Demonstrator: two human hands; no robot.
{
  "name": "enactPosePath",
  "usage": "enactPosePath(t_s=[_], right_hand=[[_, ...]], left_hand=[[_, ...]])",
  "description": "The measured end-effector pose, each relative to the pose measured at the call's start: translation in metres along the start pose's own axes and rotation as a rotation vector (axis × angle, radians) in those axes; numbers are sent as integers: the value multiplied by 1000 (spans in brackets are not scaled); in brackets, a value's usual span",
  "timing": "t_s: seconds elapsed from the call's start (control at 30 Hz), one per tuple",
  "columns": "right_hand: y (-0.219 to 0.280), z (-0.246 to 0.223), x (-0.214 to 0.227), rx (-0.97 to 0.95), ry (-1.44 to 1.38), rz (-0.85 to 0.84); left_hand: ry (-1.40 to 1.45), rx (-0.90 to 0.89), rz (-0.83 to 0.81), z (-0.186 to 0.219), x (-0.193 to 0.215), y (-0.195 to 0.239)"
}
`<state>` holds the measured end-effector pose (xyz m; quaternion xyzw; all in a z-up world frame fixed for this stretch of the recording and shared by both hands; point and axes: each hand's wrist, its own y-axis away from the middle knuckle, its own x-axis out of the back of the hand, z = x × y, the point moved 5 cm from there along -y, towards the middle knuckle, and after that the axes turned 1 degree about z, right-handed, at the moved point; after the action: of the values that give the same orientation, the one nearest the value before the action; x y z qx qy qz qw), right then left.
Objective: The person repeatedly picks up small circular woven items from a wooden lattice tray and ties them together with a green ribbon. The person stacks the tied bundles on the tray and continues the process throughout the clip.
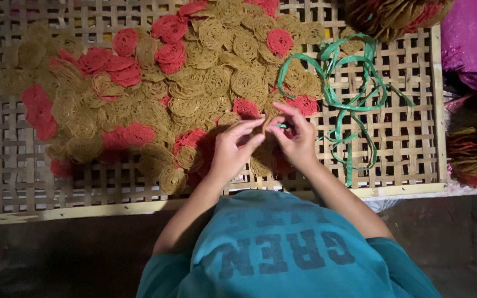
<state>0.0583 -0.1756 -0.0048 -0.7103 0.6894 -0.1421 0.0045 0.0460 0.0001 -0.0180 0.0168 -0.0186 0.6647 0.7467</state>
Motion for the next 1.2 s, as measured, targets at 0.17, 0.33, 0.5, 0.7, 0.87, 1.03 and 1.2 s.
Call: enactPosePath(t_s=[0.17, 0.33, 0.5, 0.7, 0.87, 1.03, 1.2], right_hand=[[0, 2, 18, 48, 280, 42], [-3, 15, 40, -44, -48, 177], [4, 23, 39, -123, -28, 181], [12, 16, 11, -65, 62, 68], [7, 1, -3, -4, 108, 20], [8, -16, -2, 138, 156, 21], [15, -11, -3, 16, 130, 78]], left_hand=[[68, 42, 140, -10, 32, -13], [-578, -111, 114, -10, 53, -2], [-990, -380, 109, -15, 40, 9], [-575, 71, 197, -62, 55, -16], [455, 281, 162, -80, 40, -17], [387, 291, 66, -68, 16, -2], [163, 154, 112, -44, 6, 5]])
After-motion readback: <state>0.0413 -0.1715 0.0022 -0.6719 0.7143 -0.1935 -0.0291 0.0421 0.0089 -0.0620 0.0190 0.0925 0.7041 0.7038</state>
